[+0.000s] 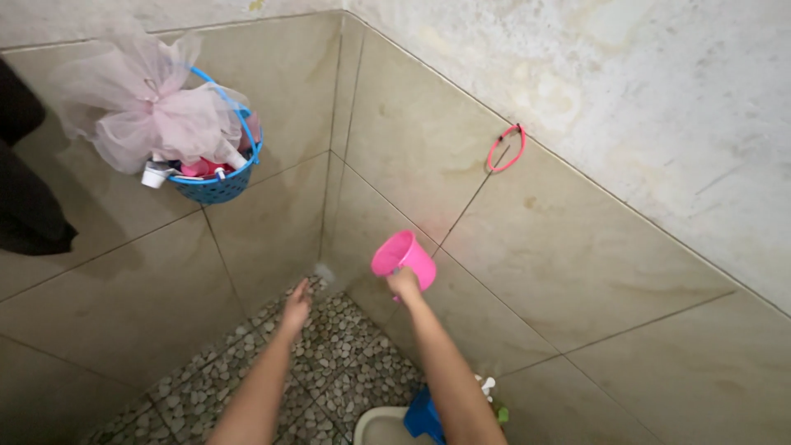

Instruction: Cleaning the bathroom floor with a brush and splashing water on the walls and door with a scoop.

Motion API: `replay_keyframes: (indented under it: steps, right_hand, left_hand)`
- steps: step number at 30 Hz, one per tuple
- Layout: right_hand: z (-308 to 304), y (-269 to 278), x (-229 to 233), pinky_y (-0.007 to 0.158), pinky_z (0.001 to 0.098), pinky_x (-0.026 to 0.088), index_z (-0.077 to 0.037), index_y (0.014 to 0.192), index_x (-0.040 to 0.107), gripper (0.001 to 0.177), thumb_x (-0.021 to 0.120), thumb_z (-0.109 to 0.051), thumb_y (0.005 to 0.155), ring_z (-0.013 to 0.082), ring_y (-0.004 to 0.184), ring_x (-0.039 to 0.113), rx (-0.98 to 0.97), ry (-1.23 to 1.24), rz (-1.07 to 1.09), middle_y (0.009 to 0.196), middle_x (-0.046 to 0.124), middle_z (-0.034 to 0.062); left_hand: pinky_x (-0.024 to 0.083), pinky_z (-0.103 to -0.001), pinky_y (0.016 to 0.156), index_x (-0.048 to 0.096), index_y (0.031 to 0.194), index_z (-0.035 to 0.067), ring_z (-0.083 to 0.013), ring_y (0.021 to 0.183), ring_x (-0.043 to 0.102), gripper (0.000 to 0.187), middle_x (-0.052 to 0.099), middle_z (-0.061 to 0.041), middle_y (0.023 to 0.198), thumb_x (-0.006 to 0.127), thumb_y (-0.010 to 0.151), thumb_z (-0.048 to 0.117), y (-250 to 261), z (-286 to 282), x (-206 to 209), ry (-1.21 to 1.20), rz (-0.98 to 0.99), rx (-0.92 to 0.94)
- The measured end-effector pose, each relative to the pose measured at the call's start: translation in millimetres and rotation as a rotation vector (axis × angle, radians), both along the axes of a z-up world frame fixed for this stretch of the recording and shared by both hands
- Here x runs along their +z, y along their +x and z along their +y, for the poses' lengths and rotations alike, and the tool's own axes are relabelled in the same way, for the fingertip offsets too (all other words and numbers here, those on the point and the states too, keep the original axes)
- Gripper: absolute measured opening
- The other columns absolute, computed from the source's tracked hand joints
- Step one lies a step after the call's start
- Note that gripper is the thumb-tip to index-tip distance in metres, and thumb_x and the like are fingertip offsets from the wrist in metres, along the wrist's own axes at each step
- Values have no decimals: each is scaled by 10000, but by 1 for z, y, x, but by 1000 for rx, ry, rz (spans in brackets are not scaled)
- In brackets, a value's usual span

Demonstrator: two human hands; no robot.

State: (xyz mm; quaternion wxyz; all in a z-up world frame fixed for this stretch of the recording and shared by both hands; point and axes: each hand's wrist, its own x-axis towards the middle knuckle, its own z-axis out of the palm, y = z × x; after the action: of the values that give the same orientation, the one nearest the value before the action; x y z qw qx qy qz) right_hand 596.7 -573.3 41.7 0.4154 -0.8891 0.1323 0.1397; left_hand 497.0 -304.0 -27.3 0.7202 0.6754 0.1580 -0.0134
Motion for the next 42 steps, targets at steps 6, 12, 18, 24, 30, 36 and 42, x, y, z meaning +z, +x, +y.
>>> replay_keyframes:
  steps: [6, 12, 18, 24, 30, 36, 42]
  right_hand:
    - [-29, -37, 2, 474, 417, 542, 54, 1030, 700, 317, 695, -230, 888, 285, 499, 687, 37, -188, -41, 769, 725, 210]
    - [-88, -48, -64, 793, 496, 574, 60, 1028, 718, 325, 746, -145, 776, 411, 936, 721, 51, -423, -173, 987, 727, 294]
    - [-103, -100, -25, 890, 509, 561, 41, 1076, 685, 349, 751, -141, 785, 424, 1060, 694, -2, -414, -61, 1094, 705, 294]
    - [-92, -136, -9, 899, 543, 556, 8, 1119, 668, 358, 724, -140, 798, 442, 1064, 693, 19, -407, -88, 1104, 706, 287]
    - [-33, -152, 29, 933, 538, 535, 1, 1150, 668, 394, 740, -265, 869, 436, 1093, 675, 125, -406, -57, 1123, 692, 287]
    - [43, -147, 32, 883, 543, 554, -5, 1297, 571, 439, 671, -133, 890, 439, 1066, 685, 270, -386, -136, 1102, 702, 278]
    - [114, -157, 45, 825, 540, 567, -57, 1484, 455, 559, 554, -55, 934, 430, 968, 723, 437, -440, -272, 1018, 730, 273]
  left_hand:
    - [333, -407, 1191, 372, 1596, 202, -272, 1499, 402, 676, 414, -97, 1636, 396, 962, -32, -28, -23, -6, 28, 83, -40]
    - [266, -412, 1216, 348, 1607, 209, -271, 1530, 307, 788, 309, -83, 1686, 324, 892, -119, -59, -38, -9, -30, 120, -101]
    - [367, -494, 1169, 324, 1608, 271, -283, 1509, 390, 812, 328, -25, 1686, 281, 892, -110, -96, -52, 42, -69, 327, -101]
    - [331, -440, 1183, 342, 1603, 241, -286, 1520, 351, 700, 321, -56, 1690, 382, 956, -21, -100, -43, -6, -50, 150, -105]
    - [439, -447, 1081, 386, 1591, 219, -315, 1356, 530, 670, 458, -76, 1609, 433, 943, 53, -122, -6, -1, 30, 148, -8]
    - [438, -408, 1109, 387, 1623, 207, -358, 1329, 563, 785, 588, -222, 1490, 583, 886, 18, -137, 46, 10, 157, 178, 35]
    - [318, -404, 1104, 422, 1576, 168, -335, 1405, 345, 773, 298, -150, 1642, 457, 847, -87, -174, 89, 27, 192, 8, 203]
